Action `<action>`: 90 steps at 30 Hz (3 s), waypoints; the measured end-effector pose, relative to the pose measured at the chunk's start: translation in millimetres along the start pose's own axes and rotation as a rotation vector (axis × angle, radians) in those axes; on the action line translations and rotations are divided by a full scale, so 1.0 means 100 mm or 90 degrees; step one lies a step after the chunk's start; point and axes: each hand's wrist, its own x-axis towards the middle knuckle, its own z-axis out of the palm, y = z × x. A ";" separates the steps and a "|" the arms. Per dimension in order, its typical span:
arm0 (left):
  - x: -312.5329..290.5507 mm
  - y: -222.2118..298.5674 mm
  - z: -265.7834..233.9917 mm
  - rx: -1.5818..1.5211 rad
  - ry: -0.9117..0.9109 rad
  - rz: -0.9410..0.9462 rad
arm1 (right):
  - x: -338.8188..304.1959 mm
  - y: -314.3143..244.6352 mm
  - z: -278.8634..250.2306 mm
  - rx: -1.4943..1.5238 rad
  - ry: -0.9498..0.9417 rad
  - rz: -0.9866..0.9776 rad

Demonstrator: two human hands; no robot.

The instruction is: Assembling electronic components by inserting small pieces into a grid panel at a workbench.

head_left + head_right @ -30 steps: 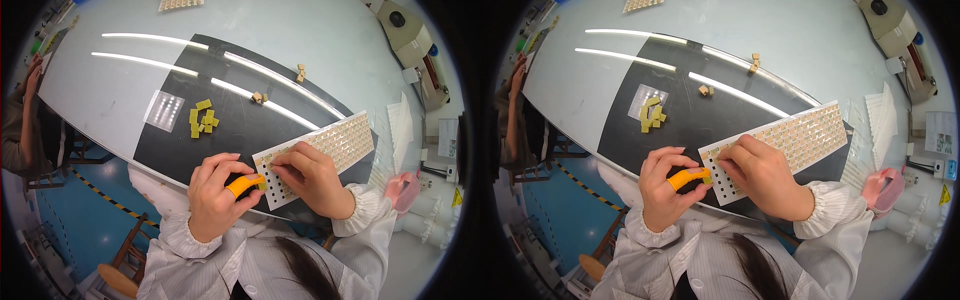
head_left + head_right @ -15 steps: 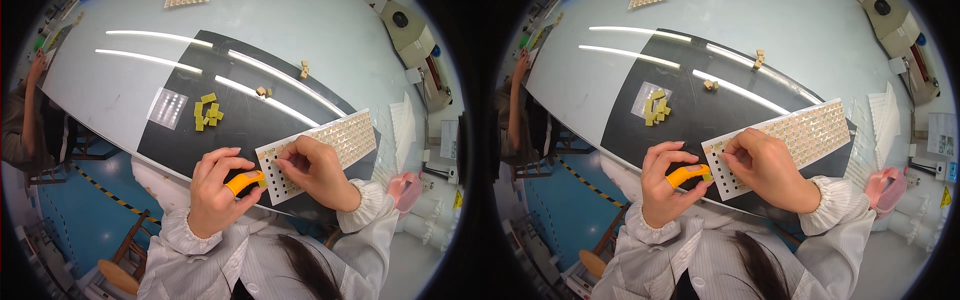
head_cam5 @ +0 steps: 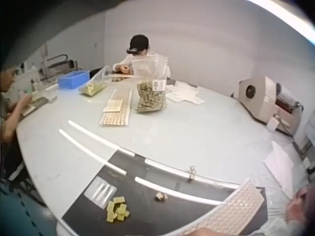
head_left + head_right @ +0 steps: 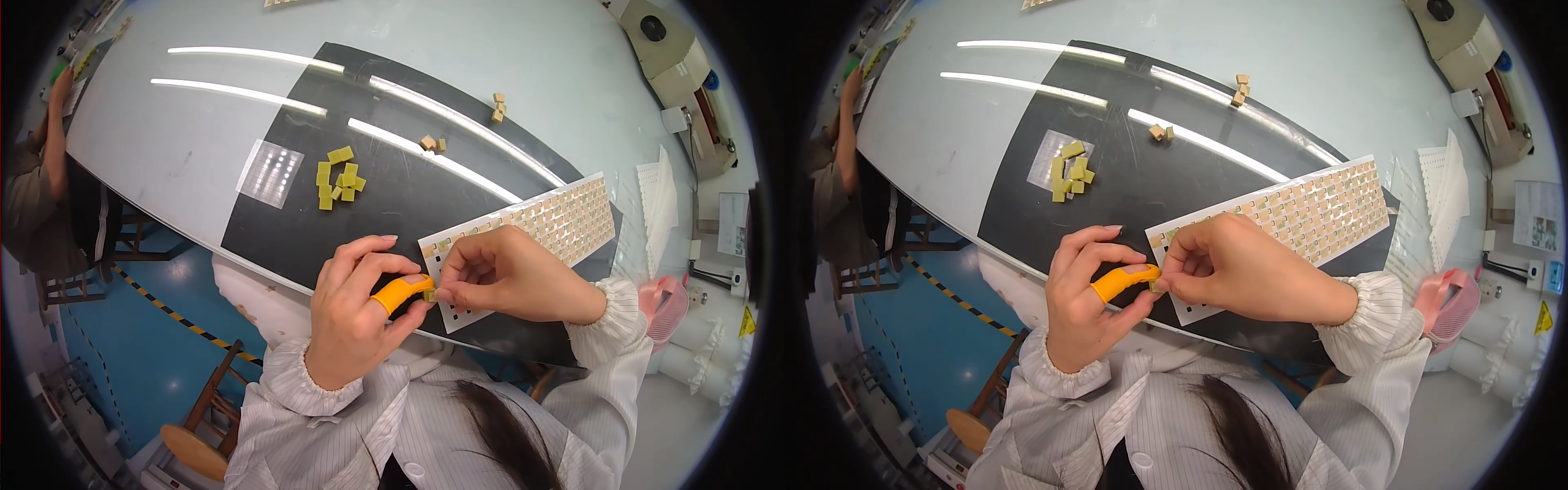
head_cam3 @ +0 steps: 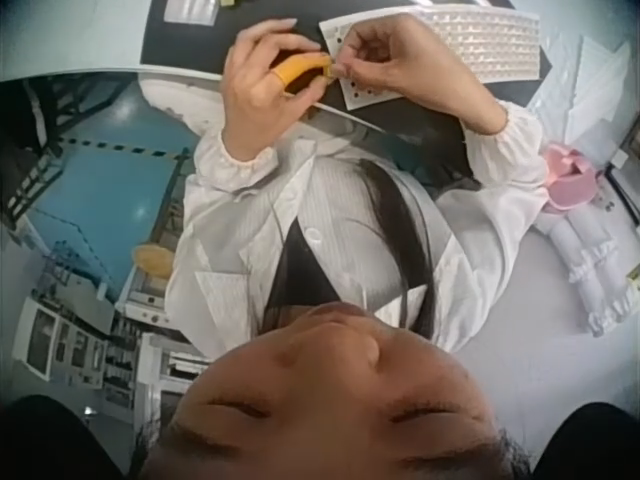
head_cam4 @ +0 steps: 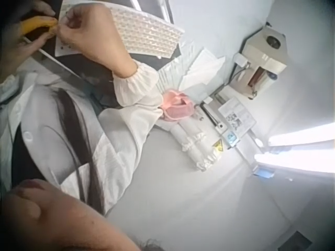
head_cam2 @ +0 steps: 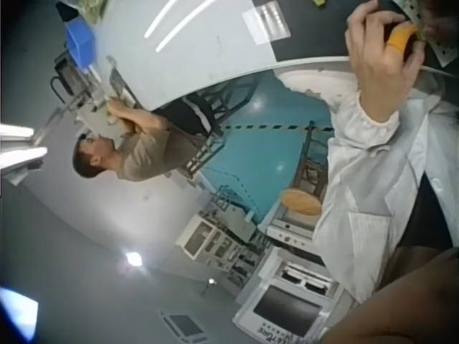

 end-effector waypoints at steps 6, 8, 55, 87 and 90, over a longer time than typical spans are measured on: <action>0.00 0.00 0.01 0.000 0.006 -0.002 | 0.02 -0.02 0.01 -0.023 0.005 0.028; 0.00 -0.01 0.00 0.003 0.007 -0.001 | 0.03 -0.02 0.02 -0.019 0.005 0.022; 0.07 0.00 -0.08 0.002 0.002 0.009 | 0.03 -0.07 0.10 -0.224 0.092 -0.115; -0.03 0.07 0.03 -0.021 0.026 0.066 | 0.11 0.18 -0.18 -0.340 0.407 -0.455; -0.01 0.10 0.08 -0.034 -0.042 0.098 | 0.17 0.18 -0.20 -0.439 0.599 -0.410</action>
